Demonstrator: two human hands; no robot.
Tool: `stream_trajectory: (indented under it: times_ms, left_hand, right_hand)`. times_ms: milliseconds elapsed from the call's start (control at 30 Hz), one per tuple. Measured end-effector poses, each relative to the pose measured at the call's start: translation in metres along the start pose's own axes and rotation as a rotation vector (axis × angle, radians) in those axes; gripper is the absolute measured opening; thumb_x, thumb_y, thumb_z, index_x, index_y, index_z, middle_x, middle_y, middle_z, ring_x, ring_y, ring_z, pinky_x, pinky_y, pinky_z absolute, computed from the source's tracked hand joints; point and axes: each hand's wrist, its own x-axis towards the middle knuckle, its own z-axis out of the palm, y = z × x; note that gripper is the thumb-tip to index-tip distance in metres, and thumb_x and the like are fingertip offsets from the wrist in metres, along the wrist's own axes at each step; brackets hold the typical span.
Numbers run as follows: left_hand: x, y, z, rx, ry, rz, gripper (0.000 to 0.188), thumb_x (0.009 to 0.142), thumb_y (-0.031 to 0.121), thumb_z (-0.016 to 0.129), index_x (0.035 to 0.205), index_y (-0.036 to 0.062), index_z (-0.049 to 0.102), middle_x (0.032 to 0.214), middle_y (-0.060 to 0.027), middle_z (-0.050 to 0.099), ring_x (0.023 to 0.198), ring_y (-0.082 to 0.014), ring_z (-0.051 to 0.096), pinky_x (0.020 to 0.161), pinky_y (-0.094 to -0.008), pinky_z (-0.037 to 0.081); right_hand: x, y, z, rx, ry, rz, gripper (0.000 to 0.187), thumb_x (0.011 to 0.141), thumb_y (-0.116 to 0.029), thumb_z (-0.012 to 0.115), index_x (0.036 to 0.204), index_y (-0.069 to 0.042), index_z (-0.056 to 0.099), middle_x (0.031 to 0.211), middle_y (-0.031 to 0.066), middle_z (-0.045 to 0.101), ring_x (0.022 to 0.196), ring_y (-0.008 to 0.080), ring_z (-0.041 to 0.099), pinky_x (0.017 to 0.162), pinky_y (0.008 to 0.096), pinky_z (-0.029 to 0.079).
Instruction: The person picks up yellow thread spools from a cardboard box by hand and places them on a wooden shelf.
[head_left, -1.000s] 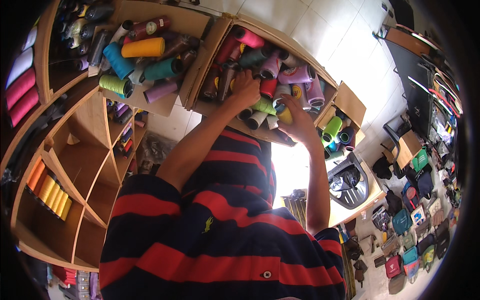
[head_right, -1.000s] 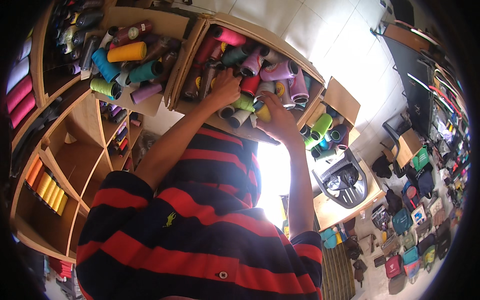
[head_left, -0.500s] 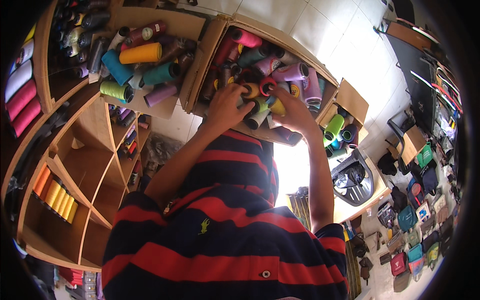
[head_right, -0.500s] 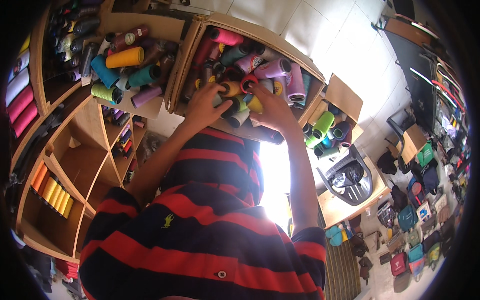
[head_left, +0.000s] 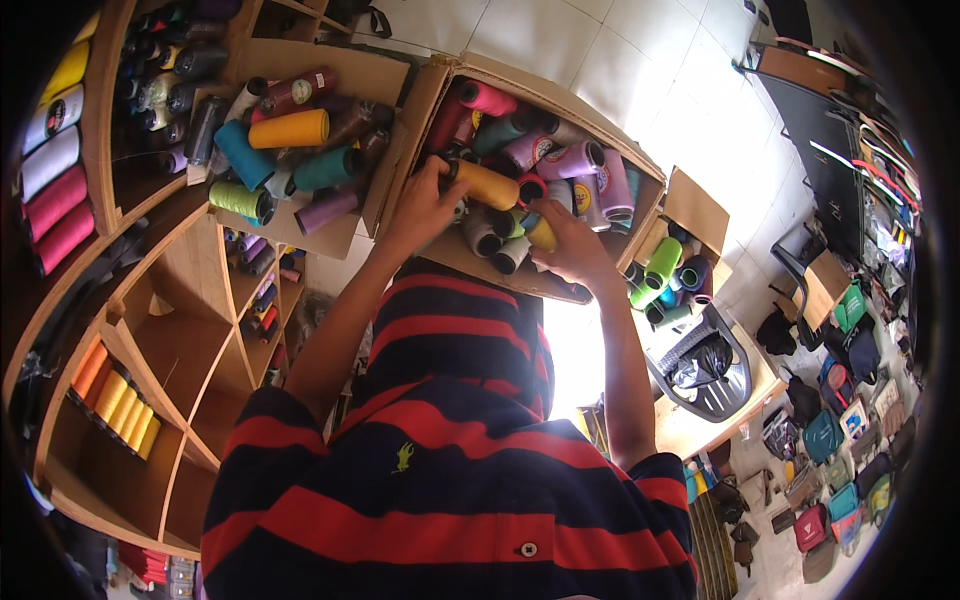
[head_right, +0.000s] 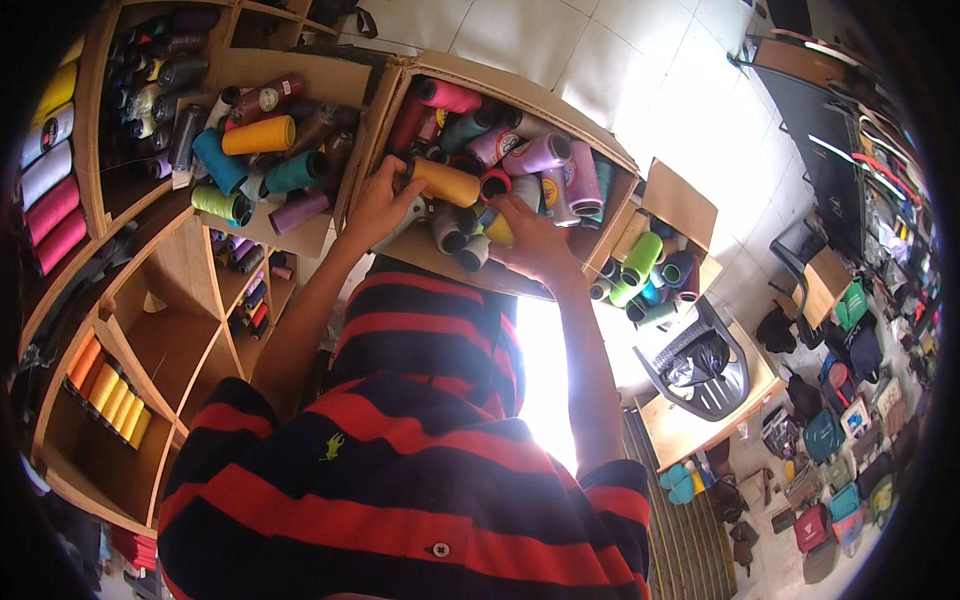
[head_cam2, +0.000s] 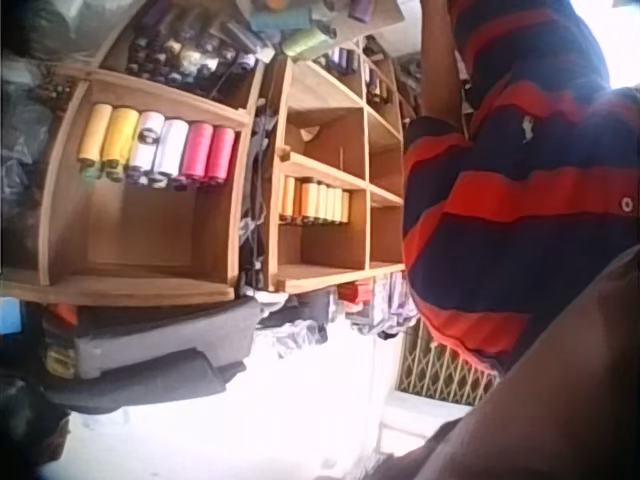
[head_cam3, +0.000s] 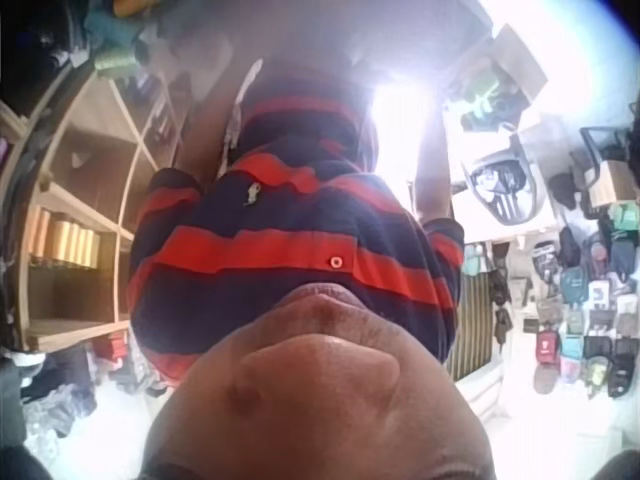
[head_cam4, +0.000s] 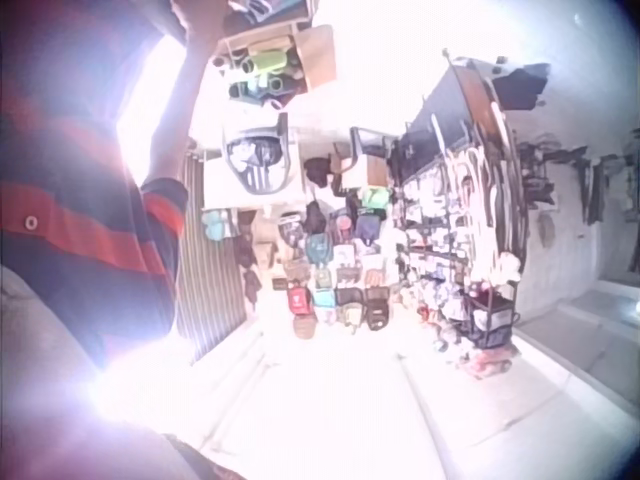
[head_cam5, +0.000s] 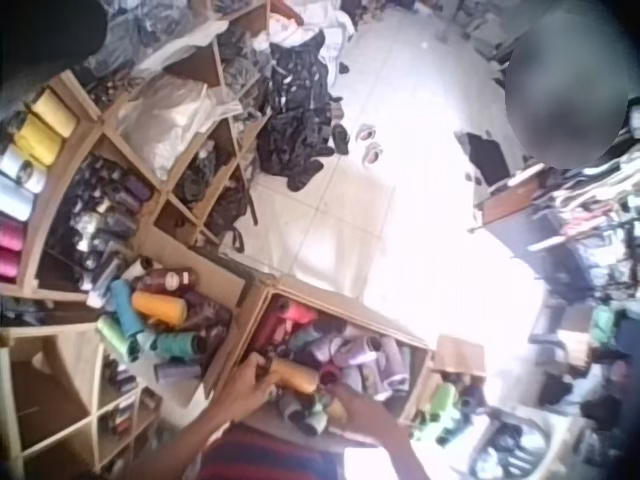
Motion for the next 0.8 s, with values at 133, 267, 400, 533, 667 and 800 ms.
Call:
stream_trajectory:
  times_ms: [133, 267, 400, 533, 667, 800]
  left_hand:
    - [-0.007, 0.024, 0.0, 0.301, 0.202, 0.156, 0.037, 0.085, 0.029, 0.071, 0.095, 0.0013, 0.048, 0.092, -0.0199, 0.063, 0.086, -0.0379, 0.062, 0.076, -0.0433, 0.047]
    - [0.007, 0.032, 0.0, 0.476, 0.199, 0.156, 0.036, 0.082, 0.026, 0.073, 0.095, 0.0033, 0.048, 0.092, -0.0174, 0.06, 0.088, -0.04, 0.06, 0.073, -0.0465, 0.049]
    - [0.035, 0.055, -0.013, 0.63, 0.133, 0.129, 0.027, 0.082, 0.017, 0.069, 0.098, 0.0047, 0.051, 0.095, -0.015, 0.058, 0.09, -0.0385, 0.06, 0.071, -0.0474, 0.051]
    - [0.053, 0.039, -0.009, 0.675, 0.107, 0.572, 0.028, 0.077, 0.006, 0.065, 0.102, 0.0044, 0.052, 0.1, -0.0139, 0.058, 0.094, -0.0358, 0.059, 0.073, -0.044, 0.051]
    - [0.061, 0.022, 0.015, 0.749, -0.103, 0.786, 0.027, 0.071, 0.007, 0.065, 0.097, 0.0023, 0.059, 0.099, -0.011, 0.057, 0.103, -0.0306, 0.056, 0.087, -0.0428, 0.047]
    - [0.061, -0.003, 0.042, 1.015, -0.175, 0.937, 0.014, 0.072, 0.013, 0.062, 0.079, 0.0018, 0.065, 0.098, -0.0102, 0.059, 0.11, -0.0274, 0.052, 0.096, -0.0437, 0.043]
  right_hand:
    - [0.002, 0.0, 0.007, -0.044, 0.082, -0.041, 0.062, 0.069, -0.022, 0.07, 0.128, -0.013, 0.05, 0.131, 0.0084, 0.052, 0.102, 0.0334, 0.063, 0.085, 0.0429, 0.051]
    - [0.031, -0.01, 0.002, -0.358, 0.091, -0.143, 0.062, 0.067, -0.025, 0.074, 0.124, -0.013, 0.054, 0.132, 0.007, 0.053, 0.097, 0.0334, 0.065, 0.082, 0.0442, 0.053]
    - [0.083, 0.006, 0.002, -0.793, -0.051, -0.379, 0.062, 0.065, -0.03, 0.076, 0.123, -0.018, 0.059, 0.127, 0.0036, 0.057, 0.096, 0.0267, 0.066, 0.081, 0.0403, 0.051]
    - [0.091, -0.008, -0.007, -1.02, -0.192, -0.304, 0.061, 0.066, -0.034, 0.077, 0.124, -0.024, 0.059, 0.117, 0.0007, 0.061, 0.094, 0.0219, 0.067, 0.075, 0.0412, 0.051]
    - [0.08, 0.012, -0.026, -0.948, -0.037, -0.357, 0.059, 0.064, -0.031, 0.081, 0.119, -0.024, 0.059, 0.114, 0.0011, 0.058, 0.092, 0.0198, 0.066, 0.072, 0.0361, 0.051]
    - [0.056, 0.016, -0.049, -0.979, 0.057, -0.401, 0.062, 0.064, -0.029, 0.083, 0.119, -0.024, 0.056, 0.114, -0.0005, 0.056, 0.087, 0.0204, 0.065, 0.071, 0.0366, 0.049]
